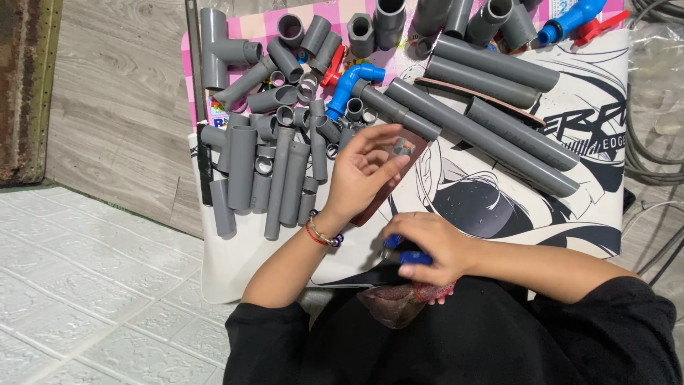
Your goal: Trimming and preparing small PVC pipe fittings using pliers in a workshop setting.
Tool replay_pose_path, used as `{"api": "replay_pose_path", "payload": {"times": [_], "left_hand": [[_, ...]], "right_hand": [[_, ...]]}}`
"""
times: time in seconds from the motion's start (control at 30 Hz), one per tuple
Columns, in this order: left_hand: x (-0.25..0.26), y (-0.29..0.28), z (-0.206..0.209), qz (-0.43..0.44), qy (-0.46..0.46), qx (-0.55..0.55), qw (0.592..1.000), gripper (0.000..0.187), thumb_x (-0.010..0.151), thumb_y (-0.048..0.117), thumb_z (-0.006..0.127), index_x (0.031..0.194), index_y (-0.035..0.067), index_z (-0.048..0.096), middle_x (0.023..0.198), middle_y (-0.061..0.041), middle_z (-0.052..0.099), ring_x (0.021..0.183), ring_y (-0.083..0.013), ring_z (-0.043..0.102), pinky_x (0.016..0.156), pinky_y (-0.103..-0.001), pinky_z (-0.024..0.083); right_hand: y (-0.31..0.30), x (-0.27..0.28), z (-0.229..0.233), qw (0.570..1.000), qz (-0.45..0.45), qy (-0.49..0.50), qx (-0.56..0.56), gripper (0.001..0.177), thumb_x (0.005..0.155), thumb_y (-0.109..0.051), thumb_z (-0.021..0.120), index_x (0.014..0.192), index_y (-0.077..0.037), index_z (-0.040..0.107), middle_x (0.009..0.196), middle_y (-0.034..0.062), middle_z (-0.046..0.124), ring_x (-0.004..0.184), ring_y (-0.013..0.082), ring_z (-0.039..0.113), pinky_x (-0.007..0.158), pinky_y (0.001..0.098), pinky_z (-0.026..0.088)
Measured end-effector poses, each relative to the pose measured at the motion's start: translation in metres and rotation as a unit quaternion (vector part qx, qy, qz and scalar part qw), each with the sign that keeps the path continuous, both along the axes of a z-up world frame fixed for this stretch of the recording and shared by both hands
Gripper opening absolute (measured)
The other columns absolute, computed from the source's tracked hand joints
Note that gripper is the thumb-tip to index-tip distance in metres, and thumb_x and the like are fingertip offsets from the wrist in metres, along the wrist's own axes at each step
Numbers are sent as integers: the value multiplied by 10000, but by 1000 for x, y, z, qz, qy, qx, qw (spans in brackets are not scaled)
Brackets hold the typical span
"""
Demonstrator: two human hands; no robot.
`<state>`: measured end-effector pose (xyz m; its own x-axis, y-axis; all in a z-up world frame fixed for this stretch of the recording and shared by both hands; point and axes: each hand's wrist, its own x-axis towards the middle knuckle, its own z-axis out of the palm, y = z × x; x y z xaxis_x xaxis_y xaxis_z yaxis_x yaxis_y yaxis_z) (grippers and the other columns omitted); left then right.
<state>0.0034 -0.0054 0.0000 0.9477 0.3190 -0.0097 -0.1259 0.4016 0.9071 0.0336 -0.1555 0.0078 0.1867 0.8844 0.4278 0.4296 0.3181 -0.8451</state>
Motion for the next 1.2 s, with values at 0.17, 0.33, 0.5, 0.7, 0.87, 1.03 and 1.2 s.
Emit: {"api": "replay_pose_path", "payload": {"times": [0.17,0.33,0.5,0.7,0.87,1.03,1.2], "left_hand": [[0,4,11,186,-37,283,940,246,701,85,725,923,60,621,856,-57,636,566,-98,569,486,-206,487],[0,6,23,227,-113,363,897,193,726,91,694,913,86,647,833,-49,629,647,-146,591,564,-251,497],[-1,5,18,221,-136,361,896,167,765,81,653,932,88,649,854,-57,622,728,-177,605,635,-277,498],[-1,5,15,226,-149,362,892,179,741,74,672,919,88,659,843,-56,629,736,-181,616,630,-279,502],[-1,5,14,235,-169,360,887,177,738,60,670,913,76,661,840,-70,621,747,-197,617,638,-282,496],[0,5,17,232,-168,364,886,179,737,63,673,915,74,662,844,-71,619,757,-204,615,642,-285,495],[0,5,18,235,-167,355,889,181,736,63,673,916,71,660,835,-71,617,747,-200,613,645,-285,493]], "right_hand": [[-13,11,-25,969,-120,194,-95,389,789,-282,477,981,55,508,665,180,572,577,287,577,527,414,433],[-9,29,-20,927,-104,348,-96,373,846,-292,377,929,36,534,678,138,564,568,194,535,533,315,448],[-6,33,-10,938,-114,297,-140,321,840,-279,409,865,7,553,598,105,535,526,168,492,520,290,407],[-8,35,-9,944,-152,230,-180,313,819,-283,436,893,-5,559,581,80,526,523,164,494,520,287,400],[-7,39,3,941,-190,183,-211,274,817,-266,466,892,-21,562,578,87,519,522,170,475,517,296,403],[-9,42,-1,939,-196,168,-228,274,811,-271,493,908,-30,579,578,100,538,523,174,490,521,297,419],[-10,42,-3,938,-200,162,-233,294,801,-294,508,913,-33,586,591,104,548,528,185,510,527,308,430]]}}
